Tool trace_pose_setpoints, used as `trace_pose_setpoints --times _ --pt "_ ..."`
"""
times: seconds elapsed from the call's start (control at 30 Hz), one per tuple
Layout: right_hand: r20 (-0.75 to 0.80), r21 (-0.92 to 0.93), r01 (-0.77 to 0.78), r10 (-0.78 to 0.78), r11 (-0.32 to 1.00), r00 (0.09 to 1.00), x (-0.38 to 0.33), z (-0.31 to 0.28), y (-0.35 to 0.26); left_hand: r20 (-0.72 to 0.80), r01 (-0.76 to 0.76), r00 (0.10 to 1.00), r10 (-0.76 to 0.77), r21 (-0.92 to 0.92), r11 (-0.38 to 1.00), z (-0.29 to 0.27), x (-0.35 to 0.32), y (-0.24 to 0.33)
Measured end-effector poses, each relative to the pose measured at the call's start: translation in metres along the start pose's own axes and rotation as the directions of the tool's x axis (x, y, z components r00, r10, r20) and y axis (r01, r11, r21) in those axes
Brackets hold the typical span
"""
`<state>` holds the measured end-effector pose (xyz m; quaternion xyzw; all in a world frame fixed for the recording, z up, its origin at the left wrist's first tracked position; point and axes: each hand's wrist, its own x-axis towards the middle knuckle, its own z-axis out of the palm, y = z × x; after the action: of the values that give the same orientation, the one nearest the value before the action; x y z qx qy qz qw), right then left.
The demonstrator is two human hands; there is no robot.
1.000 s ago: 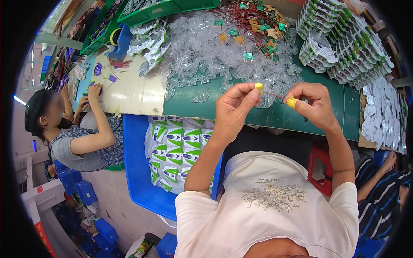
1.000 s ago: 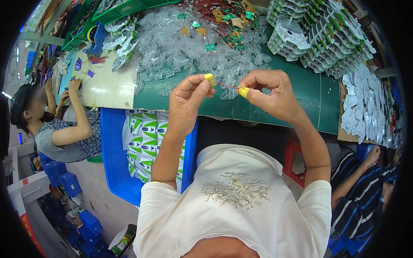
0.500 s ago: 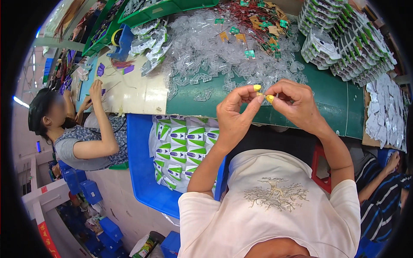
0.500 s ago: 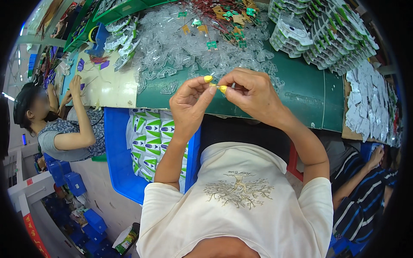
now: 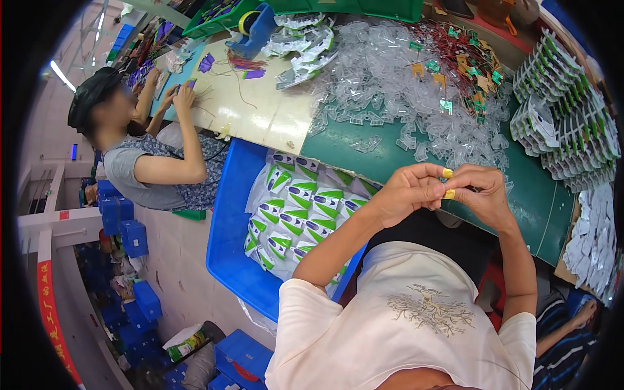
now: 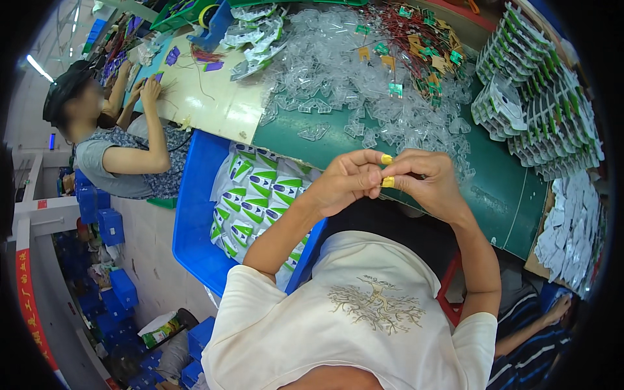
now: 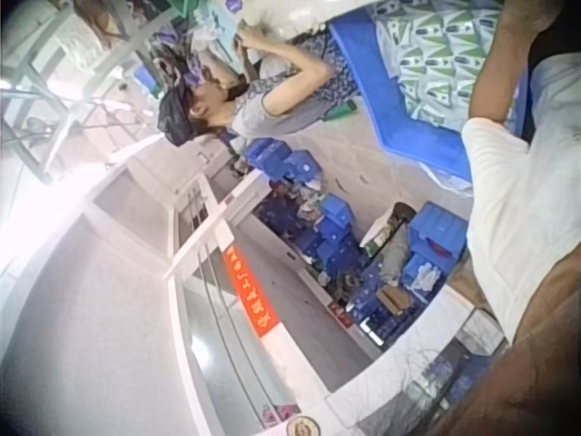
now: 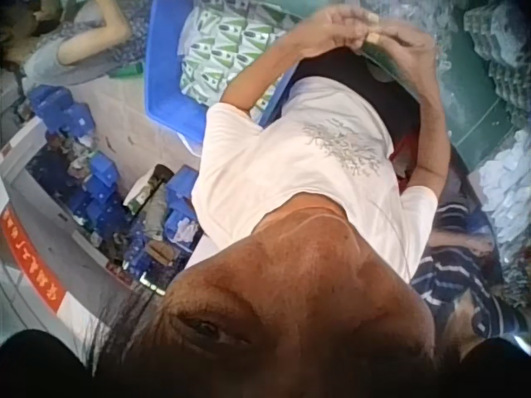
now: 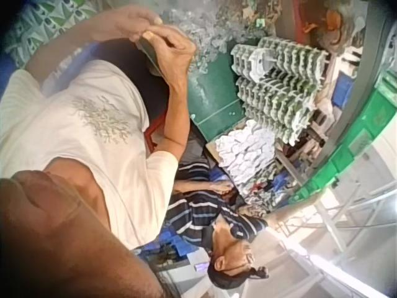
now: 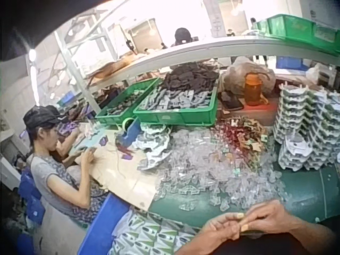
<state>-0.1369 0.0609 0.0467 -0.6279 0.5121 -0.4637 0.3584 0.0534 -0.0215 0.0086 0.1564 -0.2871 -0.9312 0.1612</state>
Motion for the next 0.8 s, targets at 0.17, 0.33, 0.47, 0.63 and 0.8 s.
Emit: trace_pose_setpoints --times 0.17,0.33,0.47,0.63,0.8 --pt "-0.118 0.052 -0.191 0.196 0.98 0.973 0.003 0.003 0.002 -0.142 -0.06 0.983 0.113 0.336 0.94 -0.003 0.011 0.032" --pt "-0.258 0.19 -0.23 0.275 0.954 0.926 -0.01 -0.025 0.003 0.314 -0.069 0.462 0.829 0.945 -0.32 -0.081 0.049 0.137" --pt "-0.24 0.126 -0.358 0.378 0.925 0.894 -0.022 -0.017 0.003 0.114 0.383 0.479 0.871 0.865 -0.324 -0.144 0.085 0.214" --pt "-0.243 0.17 -0.371 0.404 0.913 0.882 -0.02 -0.007 0.002 -0.089 0.481 0.651 0.754 0.817 -0.318 -0.177 0.09 0.249" --pt "-0.236 0.138 -0.362 0.385 0.922 0.892 -0.024 -0.009 0.007 0.337 0.21 0.475 0.813 0.854 -0.477 -0.149 0.07 0.233"
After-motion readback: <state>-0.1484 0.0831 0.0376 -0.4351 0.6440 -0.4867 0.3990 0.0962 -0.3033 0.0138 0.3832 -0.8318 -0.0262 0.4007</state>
